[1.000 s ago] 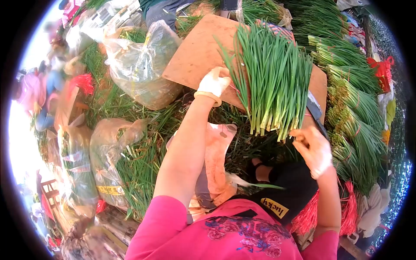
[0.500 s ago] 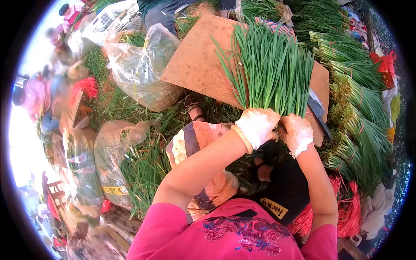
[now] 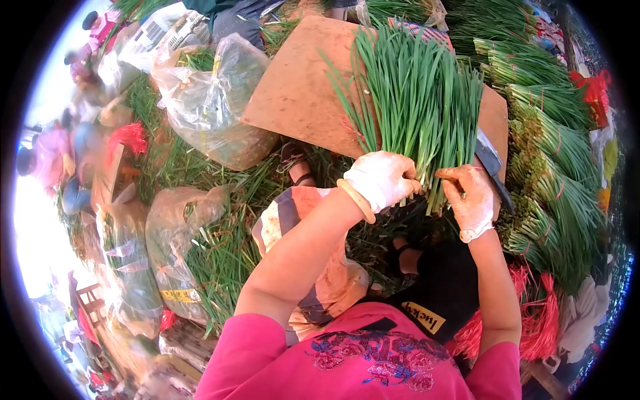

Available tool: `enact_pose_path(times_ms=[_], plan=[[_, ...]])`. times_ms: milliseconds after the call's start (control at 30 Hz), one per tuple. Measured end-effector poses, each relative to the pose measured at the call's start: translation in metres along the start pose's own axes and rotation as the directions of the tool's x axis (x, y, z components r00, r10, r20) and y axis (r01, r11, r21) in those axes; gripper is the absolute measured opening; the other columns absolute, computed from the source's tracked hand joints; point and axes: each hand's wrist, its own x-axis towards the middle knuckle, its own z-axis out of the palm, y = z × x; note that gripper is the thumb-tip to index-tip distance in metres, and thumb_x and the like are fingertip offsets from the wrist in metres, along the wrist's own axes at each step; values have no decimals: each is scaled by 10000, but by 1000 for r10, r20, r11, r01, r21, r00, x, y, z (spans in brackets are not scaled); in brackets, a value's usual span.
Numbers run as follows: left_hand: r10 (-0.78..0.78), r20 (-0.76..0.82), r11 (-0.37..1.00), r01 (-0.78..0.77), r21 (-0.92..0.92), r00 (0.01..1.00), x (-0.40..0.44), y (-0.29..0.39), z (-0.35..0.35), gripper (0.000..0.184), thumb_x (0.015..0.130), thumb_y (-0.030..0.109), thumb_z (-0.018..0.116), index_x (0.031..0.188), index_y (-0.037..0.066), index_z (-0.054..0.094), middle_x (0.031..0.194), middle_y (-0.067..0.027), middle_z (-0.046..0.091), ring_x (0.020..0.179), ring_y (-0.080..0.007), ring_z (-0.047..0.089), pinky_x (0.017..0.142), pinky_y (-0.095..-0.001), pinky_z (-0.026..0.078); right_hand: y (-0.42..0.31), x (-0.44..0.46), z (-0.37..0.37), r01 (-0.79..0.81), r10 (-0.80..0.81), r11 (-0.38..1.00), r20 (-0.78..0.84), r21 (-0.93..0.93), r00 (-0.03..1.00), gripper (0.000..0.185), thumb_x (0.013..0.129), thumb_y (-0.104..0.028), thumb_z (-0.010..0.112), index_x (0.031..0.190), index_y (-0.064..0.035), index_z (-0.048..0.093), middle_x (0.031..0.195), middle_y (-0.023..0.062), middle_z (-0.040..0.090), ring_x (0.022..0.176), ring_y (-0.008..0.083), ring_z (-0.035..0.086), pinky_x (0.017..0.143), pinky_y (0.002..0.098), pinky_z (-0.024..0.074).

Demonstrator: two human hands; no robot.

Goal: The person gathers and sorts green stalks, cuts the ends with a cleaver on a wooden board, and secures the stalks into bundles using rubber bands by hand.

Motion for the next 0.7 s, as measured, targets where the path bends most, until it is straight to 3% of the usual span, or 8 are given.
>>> enact_pose_path(times_ms=[300,333,400,467,533,600,667,700], plan=[[-64,201,917,137,-374,977,4,8,-8,226,784,250,634,854,38,668,734,-58,679,655,-160,637,602,-289,489,-3,0,16,-3,6,996,31,-89,999,233,660,-140,734,862,-77,636,744,78,568,638,230,590,583,353,468],[-121,268,775,259,-576,956,5,4,-6,185,805,188,612,864,22,666,754,-42,675,623,-112,607,564,-240,470,0,-2,15,3,-1,995,21,-103,1000,228,664,-142,731,860,-75,635,746,79,569,640,231,590,587,353,469],[-160,95,573,171,-801,983,5,0,-19,162,821,161,592,863,22,664,782,-43,669,636,-96,598,549,-220,458,5,-5,10,-4,12,991,60,-137,998,209,684,-144,716,862,-71,636,756,86,576,643,236,589,596,349,470],[-229,-144,795,99,-599,963,14,-29,-25,170,817,185,605,862,31,661,780,-55,661,654,-136,606,566,-261,477,-10,-4,-5,-56,63,996,114,-69,991,209,693,-147,711,875,-71,640,769,92,586,642,237,589,601,346,470],[-162,-321,980,115,-162,933,14,-36,-29,258,791,247,649,963,55,641,772,-75,642,679,-208,612,620,-313,496,-19,8,-12,141,-144,982,-12,-122,990,141,734,-134,675,860,-74,655,793,87,611,697,243,599,653,343,476],[-168,-363,984,134,-117,916,15,-23,-20,439,738,308,706,1100,91,586,819,-95,630,744,-258,616,695,-346,501,-31,25,-5,271,-277,947,-11,-172,961,97,762,-123,647,847,-76,657,826,77,631,758,257,603,694,361,472],[-82,-344,996,62,-67,935,29,-30,12,749,691,307,742,1318,68,407,966,-148,627,858,-313,620,790,-383,488,-21,35,14,341,-325,928,124,-150,938,108,798,-167,610,850,-86,657,864,64,645,811,270,599,733,390,457],[-156,-271,987,160,-7,950,30,-27,16,819,693,299,738,1365,68,332,996,-161,625,894,-327,617,805,-393,484,-18,37,20,325,-245,901,282,-287,928,164,820,-243,580,812,-102,663,847,57,647,852,259,594,743,401,443]])
